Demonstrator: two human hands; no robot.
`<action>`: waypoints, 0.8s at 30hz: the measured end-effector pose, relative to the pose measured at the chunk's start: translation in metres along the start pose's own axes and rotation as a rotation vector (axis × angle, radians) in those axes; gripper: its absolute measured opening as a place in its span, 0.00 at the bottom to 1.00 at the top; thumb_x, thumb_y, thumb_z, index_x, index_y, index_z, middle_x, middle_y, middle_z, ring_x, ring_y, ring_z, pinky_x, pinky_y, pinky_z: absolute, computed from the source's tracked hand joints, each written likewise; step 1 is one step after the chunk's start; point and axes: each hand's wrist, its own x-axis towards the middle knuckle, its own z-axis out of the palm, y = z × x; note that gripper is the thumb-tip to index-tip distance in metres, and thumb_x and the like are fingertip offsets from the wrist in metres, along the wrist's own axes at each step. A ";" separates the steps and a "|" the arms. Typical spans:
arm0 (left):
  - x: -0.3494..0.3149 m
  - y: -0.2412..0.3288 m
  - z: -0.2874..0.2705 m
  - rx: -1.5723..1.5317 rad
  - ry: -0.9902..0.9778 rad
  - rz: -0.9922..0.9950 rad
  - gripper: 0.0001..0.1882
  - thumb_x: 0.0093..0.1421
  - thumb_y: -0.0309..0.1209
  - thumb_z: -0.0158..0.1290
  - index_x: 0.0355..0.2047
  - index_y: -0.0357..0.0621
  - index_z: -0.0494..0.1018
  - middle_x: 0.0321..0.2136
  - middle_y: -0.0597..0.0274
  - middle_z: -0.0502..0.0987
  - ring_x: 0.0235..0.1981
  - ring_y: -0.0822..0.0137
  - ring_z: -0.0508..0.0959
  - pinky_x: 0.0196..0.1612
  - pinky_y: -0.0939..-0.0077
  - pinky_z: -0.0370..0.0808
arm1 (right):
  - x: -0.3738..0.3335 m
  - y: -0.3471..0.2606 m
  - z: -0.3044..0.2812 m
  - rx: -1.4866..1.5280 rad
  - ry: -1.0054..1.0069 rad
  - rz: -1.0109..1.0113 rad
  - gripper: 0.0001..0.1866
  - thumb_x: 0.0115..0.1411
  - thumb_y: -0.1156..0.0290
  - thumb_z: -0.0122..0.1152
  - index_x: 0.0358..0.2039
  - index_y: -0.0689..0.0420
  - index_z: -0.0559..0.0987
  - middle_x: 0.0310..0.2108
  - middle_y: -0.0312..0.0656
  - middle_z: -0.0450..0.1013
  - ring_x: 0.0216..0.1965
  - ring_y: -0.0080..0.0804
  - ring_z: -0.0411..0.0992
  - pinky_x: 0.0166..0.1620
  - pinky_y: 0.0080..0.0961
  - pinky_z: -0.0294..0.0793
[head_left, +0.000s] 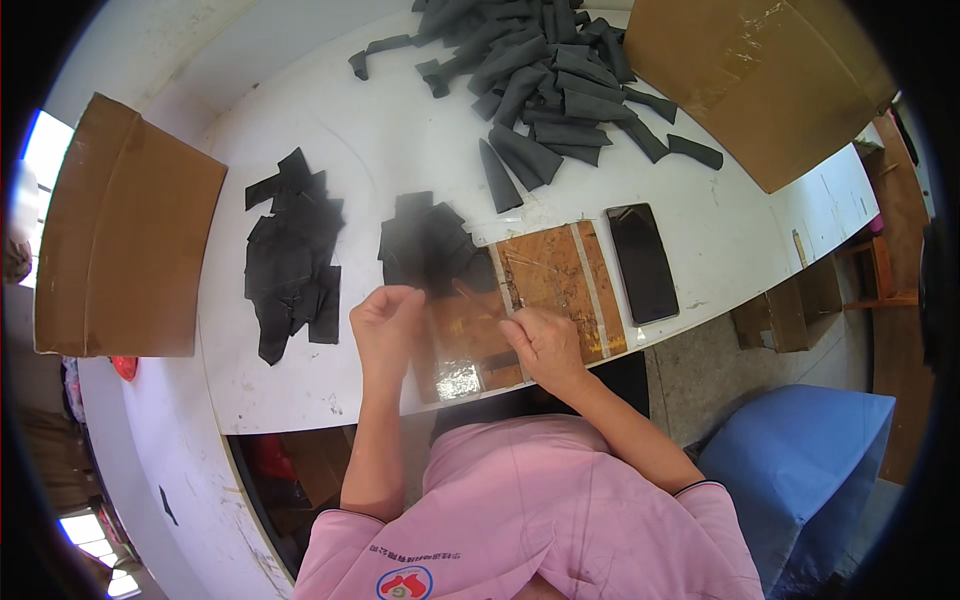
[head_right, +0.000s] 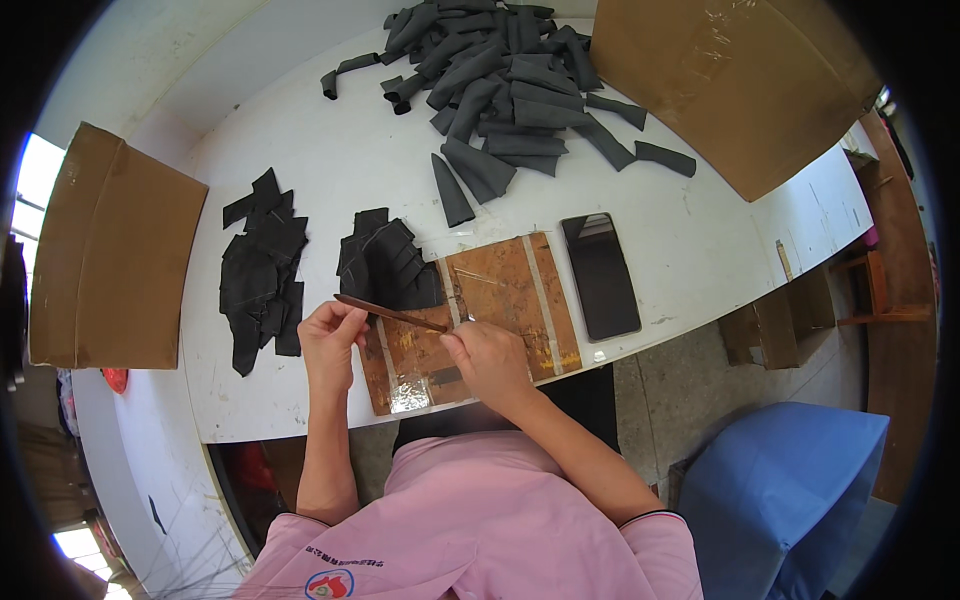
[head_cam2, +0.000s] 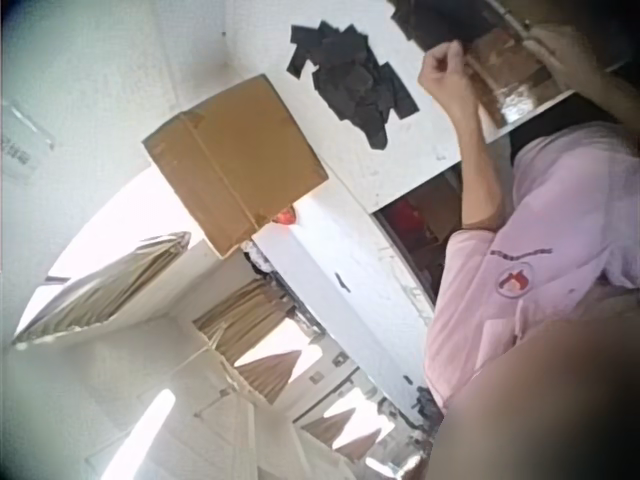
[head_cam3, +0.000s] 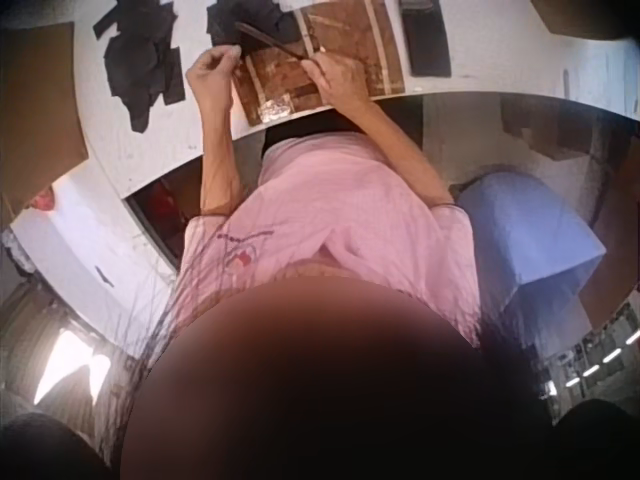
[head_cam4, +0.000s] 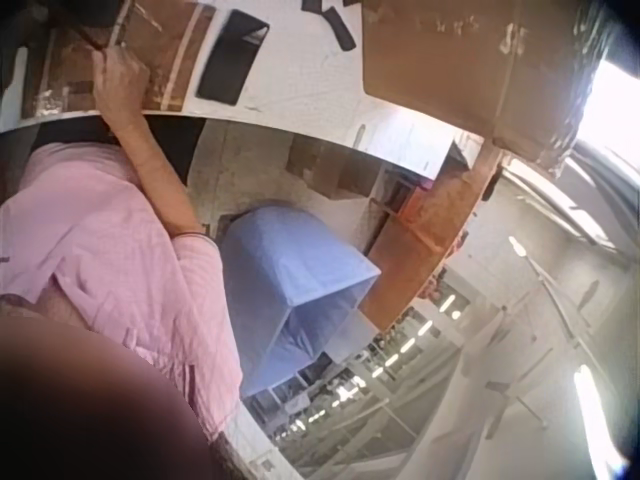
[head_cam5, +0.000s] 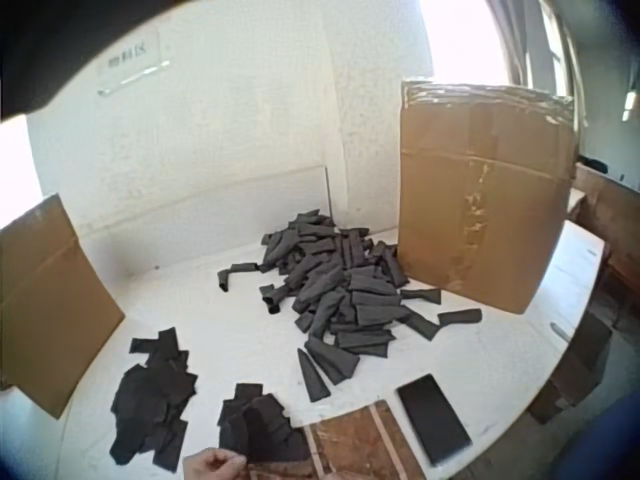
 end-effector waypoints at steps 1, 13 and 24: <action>-0.006 0.009 -0.003 -0.321 -0.080 -0.194 0.02 0.48 0.22 0.52 0.22 0.37 0.73 0.17 0.63 0.73 0.16 0.77 0.69 0.20 0.83 0.65 | -0.001 -0.003 -0.002 0.002 -0.002 0.000 0.11 0.53 0.67 0.53 0.19 0.59 0.70 0.17 0.44 0.67 0.21 0.41 0.68 0.24 0.33 0.66; -0.068 0.040 0.019 -0.042 -0.200 0.165 0.04 0.50 0.19 0.53 0.24 0.35 0.68 0.20 0.66 0.70 0.19 0.80 0.69 0.21 0.89 0.64 | 0.004 -0.058 -0.031 0.465 0.011 0.032 0.10 0.45 0.74 0.61 0.30 0.61 0.73 0.26 0.41 0.68 0.24 0.31 0.69 0.26 0.21 0.68; -0.064 0.042 0.037 -0.379 -0.029 -0.192 0.09 0.48 0.14 0.48 0.29 0.37 0.65 0.20 0.64 0.70 0.11 0.83 0.62 0.11 0.90 0.58 | 0.006 -0.044 -0.016 -0.068 0.212 -0.181 0.07 0.41 0.80 0.56 0.25 0.61 0.72 0.22 0.42 0.64 0.22 0.37 0.67 0.24 0.28 0.68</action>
